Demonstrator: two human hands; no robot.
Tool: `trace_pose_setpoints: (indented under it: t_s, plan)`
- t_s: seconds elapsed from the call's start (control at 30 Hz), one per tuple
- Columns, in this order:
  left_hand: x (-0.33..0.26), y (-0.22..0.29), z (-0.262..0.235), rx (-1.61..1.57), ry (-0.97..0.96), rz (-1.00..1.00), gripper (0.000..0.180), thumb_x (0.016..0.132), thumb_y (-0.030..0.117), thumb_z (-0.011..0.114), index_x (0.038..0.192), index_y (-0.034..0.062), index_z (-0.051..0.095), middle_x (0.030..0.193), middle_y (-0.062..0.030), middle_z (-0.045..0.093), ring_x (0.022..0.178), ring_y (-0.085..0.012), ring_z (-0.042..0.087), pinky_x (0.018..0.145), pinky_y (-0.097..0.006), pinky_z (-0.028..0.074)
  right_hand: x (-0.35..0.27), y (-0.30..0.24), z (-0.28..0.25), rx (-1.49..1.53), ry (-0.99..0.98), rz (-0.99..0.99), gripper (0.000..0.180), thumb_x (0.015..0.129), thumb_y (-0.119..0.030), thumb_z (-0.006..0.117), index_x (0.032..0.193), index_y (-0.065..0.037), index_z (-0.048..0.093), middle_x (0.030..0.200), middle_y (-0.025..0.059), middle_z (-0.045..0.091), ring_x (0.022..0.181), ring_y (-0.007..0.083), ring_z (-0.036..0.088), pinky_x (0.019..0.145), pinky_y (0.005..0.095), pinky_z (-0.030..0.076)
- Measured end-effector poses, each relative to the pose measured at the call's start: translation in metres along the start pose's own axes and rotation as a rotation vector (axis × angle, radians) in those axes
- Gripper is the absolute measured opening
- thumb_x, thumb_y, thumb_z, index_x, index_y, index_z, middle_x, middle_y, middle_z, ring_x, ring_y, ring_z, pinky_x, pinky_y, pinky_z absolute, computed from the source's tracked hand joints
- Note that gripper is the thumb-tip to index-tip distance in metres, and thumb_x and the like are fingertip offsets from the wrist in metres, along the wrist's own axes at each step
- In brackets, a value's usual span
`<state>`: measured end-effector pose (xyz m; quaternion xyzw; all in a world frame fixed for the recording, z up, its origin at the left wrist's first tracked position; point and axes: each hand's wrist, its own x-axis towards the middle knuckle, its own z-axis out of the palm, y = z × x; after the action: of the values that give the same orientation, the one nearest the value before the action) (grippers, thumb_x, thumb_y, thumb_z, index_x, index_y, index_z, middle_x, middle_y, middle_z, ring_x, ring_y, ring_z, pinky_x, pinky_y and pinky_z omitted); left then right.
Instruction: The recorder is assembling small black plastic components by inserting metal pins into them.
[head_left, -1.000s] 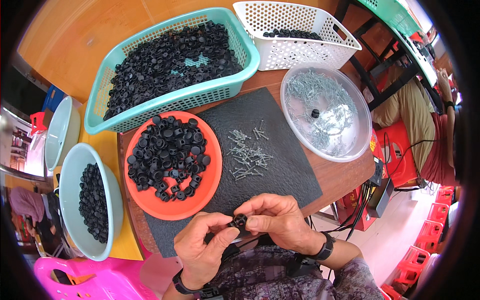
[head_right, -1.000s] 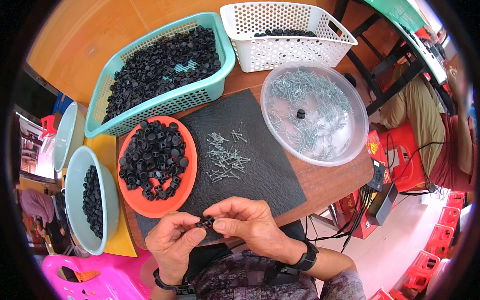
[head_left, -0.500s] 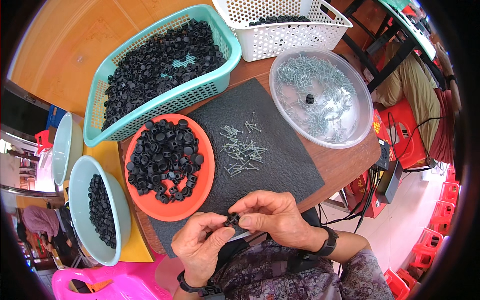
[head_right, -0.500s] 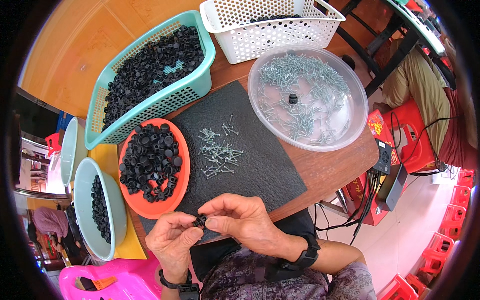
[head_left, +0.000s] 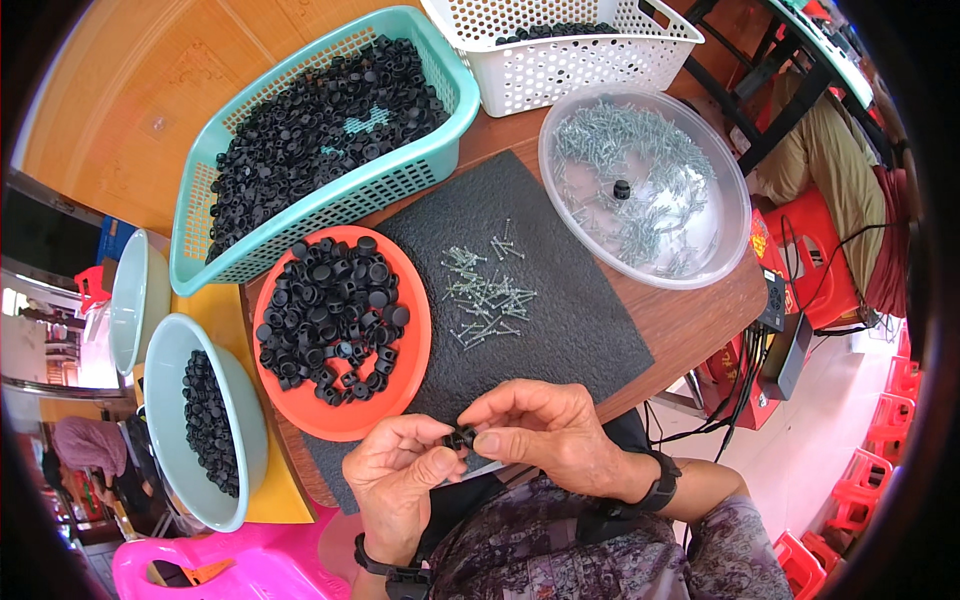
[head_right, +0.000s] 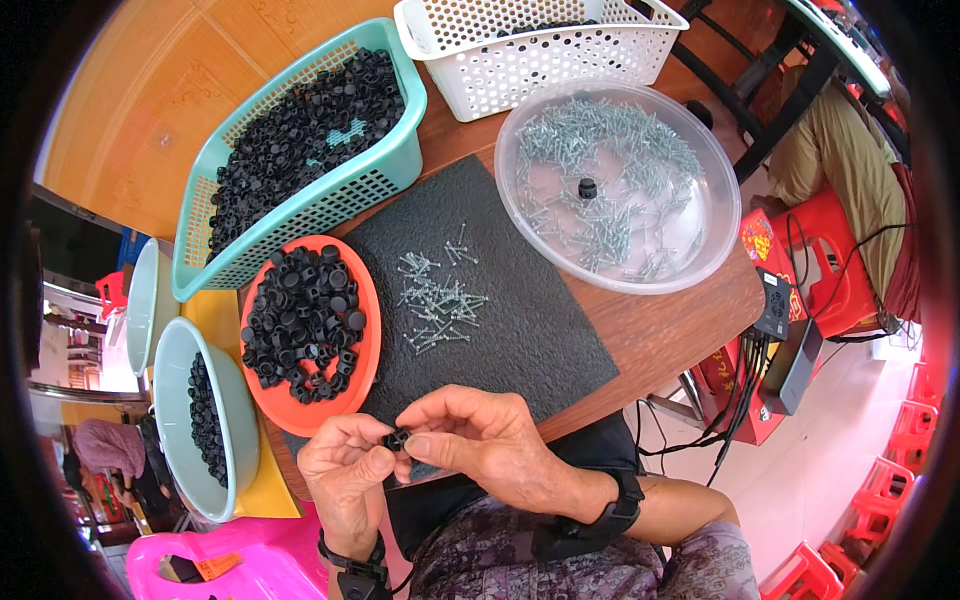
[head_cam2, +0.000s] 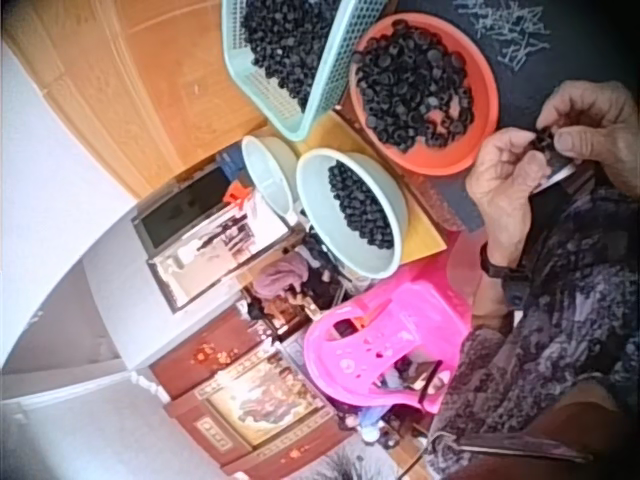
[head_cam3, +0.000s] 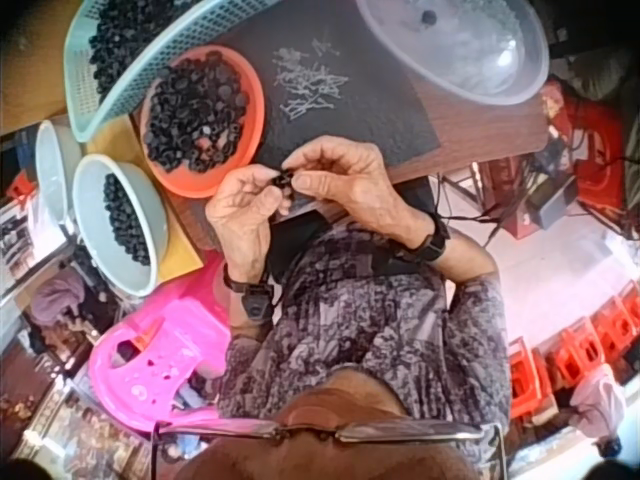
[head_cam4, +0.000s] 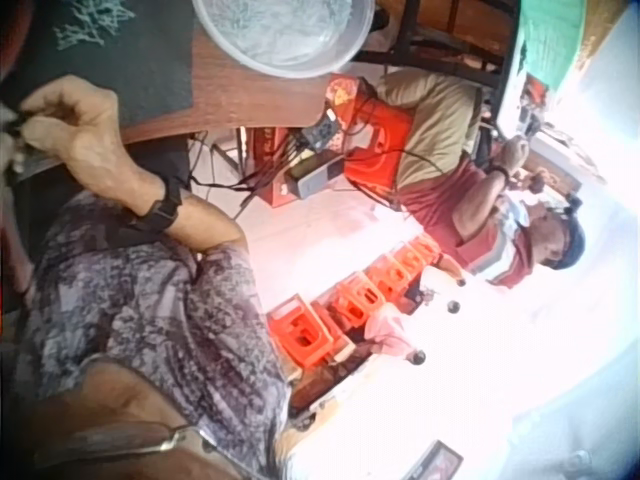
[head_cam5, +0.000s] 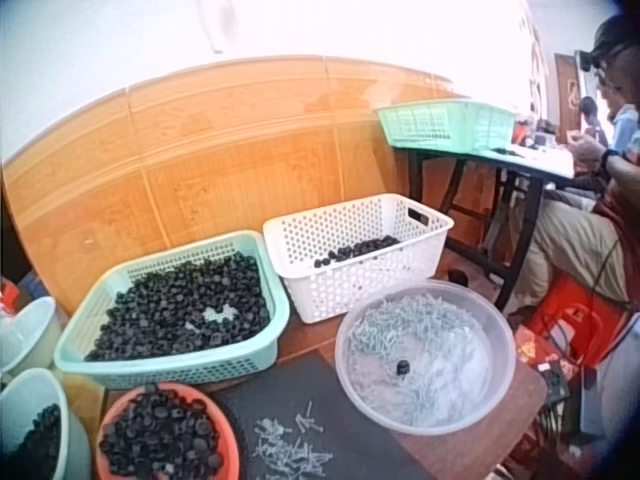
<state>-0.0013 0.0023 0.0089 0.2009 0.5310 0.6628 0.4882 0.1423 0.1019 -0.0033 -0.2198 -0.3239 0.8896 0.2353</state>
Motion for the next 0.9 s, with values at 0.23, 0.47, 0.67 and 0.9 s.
trace_pose_setpoints:
  t_s: [0.23,0.47,0.67,0.9]
  plan:
    - [-0.003,0.001,0.005,0.028,0.028,0.016,0.023,0.077,-0.003,0.071,0.096,-0.0083,0.058,0.081,-0.0121,0.063,0.068,-0.0141,0.063,0.061,-0.024,0.054,0.001,0.001,0.0,-0.121,0.022,-0.017,0.022,0.086,-0.002,0.063,0.107,0.003,0.061,0.092,0.0054,0.064,0.083,0.0076,0.06,0.071,0.0208,0.05]
    - [-0.006,0.002,0.008,0.221,0.02,0.173,0.022,0.076,-0.004,0.072,0.095,-0.008,0.06,0.083,-0.0106,0.065,0.073,-0.012,0.063,0.064,-0.022,0.052,0.002,-0.002,-0.007,-0.108,0.017,0.032,0.02,0.087,-0.001,0.061,0.107,0.002,0.061,0.09,0.0032,0.064,0.079,0.0058,0.059,0.067,0.0201,0.051]
    - [-0.006,0.005,0.01,0.27,0.051,0.196,0.022,0.077,0.003,0.074,0.093,-0.0062,0.062,0.079,-0.0084,0.066,0.07,-0.0103,0.062,0.062,-0.022,0.051,0.003,-0.001,-0.008,-0.086,0.024,0.07,0.021,0.086,-0.003,0.062,0.107,0.001,0.062,0.091,0.004,0.065,0.072,0.0053,0.057,0.065,0.0191,0.05]
    - [-0.007,0.005,0.011,0.259,0.076,0.172,0.02,0.077,0.005,0.074,0.091,-0.0042,0.063,0.079,-0.0071,0.066,0.069,-0.0088,0.062,0.06,-0.021,0.05,0.003,-0.002,-0.006,-0.096,0.049,0.081,0.021,0.086,-0.004,0.063,0.106,0.001,0.062,0.091,0.0045,0.066,0.072,0.0057,0.057,0.065,0.0194,0.049]
